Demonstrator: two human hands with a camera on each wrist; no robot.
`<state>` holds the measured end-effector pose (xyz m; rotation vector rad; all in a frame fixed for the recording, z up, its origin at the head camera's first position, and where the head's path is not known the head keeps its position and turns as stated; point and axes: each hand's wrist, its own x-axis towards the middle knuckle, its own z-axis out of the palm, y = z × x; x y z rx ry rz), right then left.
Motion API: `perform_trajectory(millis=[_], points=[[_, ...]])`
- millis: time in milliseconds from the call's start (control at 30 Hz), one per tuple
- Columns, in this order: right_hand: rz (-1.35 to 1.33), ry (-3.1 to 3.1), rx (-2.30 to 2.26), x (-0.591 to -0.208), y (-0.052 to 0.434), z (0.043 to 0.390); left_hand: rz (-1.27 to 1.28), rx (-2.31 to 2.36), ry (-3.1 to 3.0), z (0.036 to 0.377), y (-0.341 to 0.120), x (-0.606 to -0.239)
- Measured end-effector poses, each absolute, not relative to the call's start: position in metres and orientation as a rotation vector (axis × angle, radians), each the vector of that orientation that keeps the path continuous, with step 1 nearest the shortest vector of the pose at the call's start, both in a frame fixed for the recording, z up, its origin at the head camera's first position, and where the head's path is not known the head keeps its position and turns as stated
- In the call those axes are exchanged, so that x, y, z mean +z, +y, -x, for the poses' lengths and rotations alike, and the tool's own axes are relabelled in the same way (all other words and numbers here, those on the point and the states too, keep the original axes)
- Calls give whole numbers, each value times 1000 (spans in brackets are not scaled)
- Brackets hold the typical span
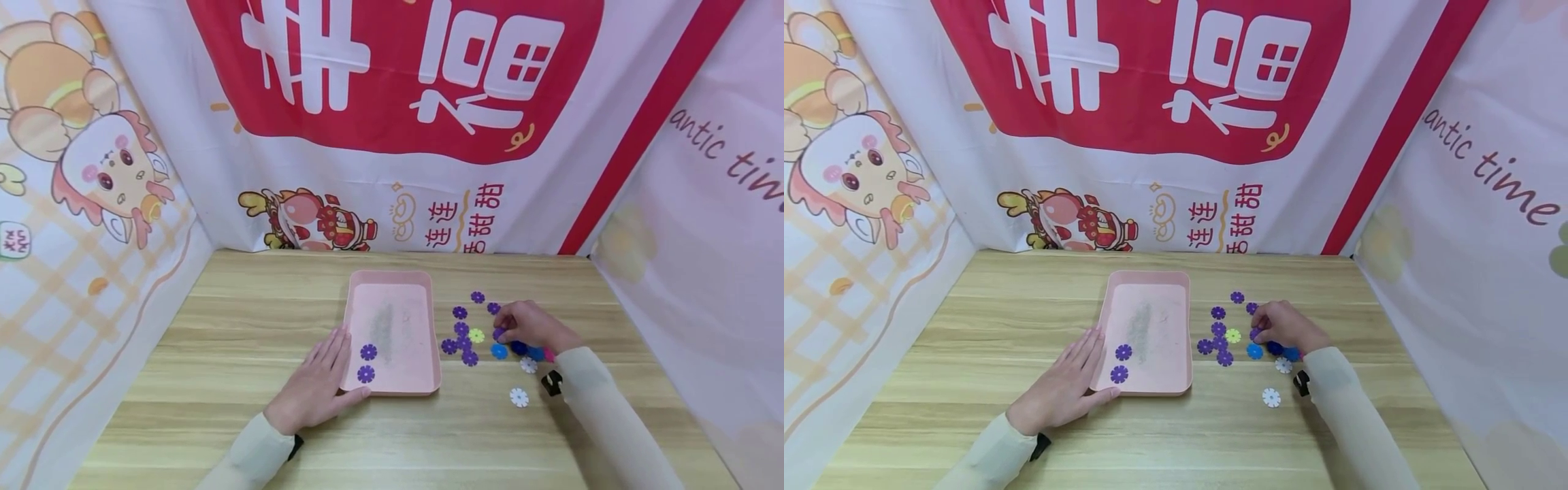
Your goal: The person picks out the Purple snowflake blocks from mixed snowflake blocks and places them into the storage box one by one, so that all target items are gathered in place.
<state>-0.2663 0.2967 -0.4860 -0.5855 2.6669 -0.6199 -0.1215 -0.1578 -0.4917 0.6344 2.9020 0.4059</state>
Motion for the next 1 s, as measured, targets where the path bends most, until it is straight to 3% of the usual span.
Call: perform_trajectory(millis=[500, 1000], points=[[641, 2635, -571, -470, 298, 270, -622, 404, 2891, 122, -156, -489], [853, 2682, -465, -435, 266, 285, -632, 401, 2905, 121, -157, -491]])
